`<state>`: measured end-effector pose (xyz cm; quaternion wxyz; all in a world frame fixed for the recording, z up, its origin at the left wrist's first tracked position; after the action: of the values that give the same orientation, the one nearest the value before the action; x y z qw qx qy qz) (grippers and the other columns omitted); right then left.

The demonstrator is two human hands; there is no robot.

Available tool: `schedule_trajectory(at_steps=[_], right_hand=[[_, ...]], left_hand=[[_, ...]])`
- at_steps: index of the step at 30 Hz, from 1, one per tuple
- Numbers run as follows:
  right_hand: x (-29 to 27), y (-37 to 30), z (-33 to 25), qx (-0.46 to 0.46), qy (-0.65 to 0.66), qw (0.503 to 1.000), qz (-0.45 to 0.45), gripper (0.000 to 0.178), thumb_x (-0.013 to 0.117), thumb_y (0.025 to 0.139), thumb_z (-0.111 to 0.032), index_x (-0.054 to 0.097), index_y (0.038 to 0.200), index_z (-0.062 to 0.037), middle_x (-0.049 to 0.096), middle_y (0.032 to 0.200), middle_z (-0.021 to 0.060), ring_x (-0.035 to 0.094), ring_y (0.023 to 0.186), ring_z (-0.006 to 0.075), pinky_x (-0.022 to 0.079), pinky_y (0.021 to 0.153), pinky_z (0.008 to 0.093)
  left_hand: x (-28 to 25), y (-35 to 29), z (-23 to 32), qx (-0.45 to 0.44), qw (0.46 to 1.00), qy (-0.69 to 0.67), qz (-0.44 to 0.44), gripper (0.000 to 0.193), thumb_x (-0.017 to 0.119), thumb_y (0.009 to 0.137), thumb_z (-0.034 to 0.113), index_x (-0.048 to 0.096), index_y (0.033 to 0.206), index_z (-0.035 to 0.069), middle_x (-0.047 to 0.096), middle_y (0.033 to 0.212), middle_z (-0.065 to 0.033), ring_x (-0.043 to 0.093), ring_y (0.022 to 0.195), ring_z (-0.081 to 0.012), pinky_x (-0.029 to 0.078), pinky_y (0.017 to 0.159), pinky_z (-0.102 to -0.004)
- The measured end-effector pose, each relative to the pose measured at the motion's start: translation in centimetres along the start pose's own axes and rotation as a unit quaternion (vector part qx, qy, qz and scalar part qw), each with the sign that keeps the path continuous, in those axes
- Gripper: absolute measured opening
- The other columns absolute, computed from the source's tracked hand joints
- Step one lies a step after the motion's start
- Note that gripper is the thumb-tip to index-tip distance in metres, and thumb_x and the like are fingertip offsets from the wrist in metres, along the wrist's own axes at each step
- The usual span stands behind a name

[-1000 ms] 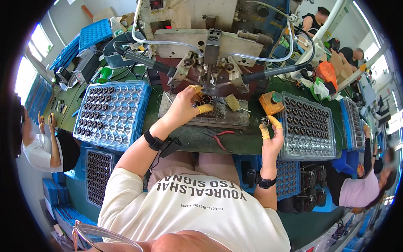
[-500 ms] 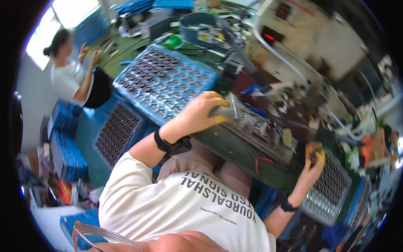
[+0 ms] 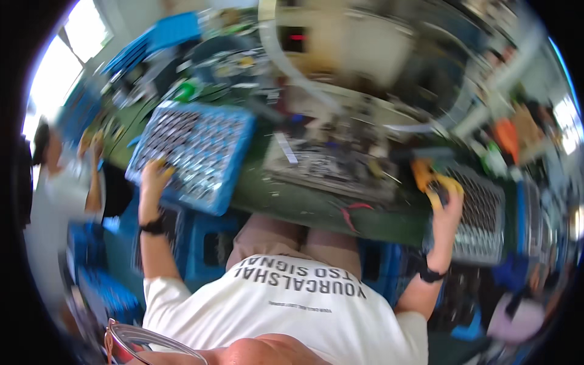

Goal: Assembling small electronic components using an industrial assembly machine on a production line.

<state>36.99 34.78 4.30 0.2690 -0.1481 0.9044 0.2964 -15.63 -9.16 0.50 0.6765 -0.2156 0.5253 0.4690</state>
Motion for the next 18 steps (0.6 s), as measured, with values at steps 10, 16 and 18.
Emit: schedule_trajectory(at_steps=[10, 16, 18], right_hand=[[-22.9, -0.9, 12.0, 0.113, -0.289, 0.928, 0.205, 0.033, 0.076, 0.076, -0.015, 0.066, 0.106, -0.0057, 0.065, 0.092, 0.0136, 0.065, 0.083, 0.0265, 0.051, 0.075, 0.0359], [-25.9, -0.2, 21.7, 0.269, -0.462, 0.839, 0.1, 0.026, 0.072, 0.079, -0.019, 0.069, 0.104, -0.0127, 0.068, 0.103, 0.0154, 0.065, 0.098, 0.032, 0.051, 0.081, 0.046], [-24.9, 1.1, 22.1, 0.296, -0.483, 0.819, 0.085, 0.027, 0.073, 0.078, -0.02, 0.07, 0.105, -0.0172, 0.066, 0.104, 0.0161, 0.064, 0.1, 0.0348, 0.052, 0.084, 0.0458]], left_hand=[[0.4, -0.7, 3.8, 0.065, 0.983, -0.136, 0.101, 0.031, 0.073, 0.082, 0.013, 0.064, 0.11, 0.002, 0.059, 0.09, -0.0072, 0.057, 0.074, -0.0157, 0.045, 0.062, -0.0288], [5.9, -3.7, 9.0, 0.077, 0.908, -0.41, -0.033, 0.046, 0.061, 0.09, 0.0, 0.052, 0.134, 0.005, 0.06, 0.111, -0.0047, 0.055, 0.077, -0.0051, 0.044, 0.064, -0.0176], [7.0, -3.7, 9.2, 0.073, 0.904, -0.421, -0.025, 0.043, 0.06, 0.091, 0.001, 0.053, 0.133, 0.003, 0.061, 0.11, -0.0044, 0.058, 0.08, -0.0055, 0.046, 0.065, -0.018]])
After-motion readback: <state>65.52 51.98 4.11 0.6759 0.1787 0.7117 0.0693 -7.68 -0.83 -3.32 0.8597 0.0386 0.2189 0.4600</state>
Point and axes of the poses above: each hand's wrist, its own y-axis towards the middle knuckle, its own x-axis out of the palm, z = x × y, the point moved 3 cm from there along y, towards the middle knuckle
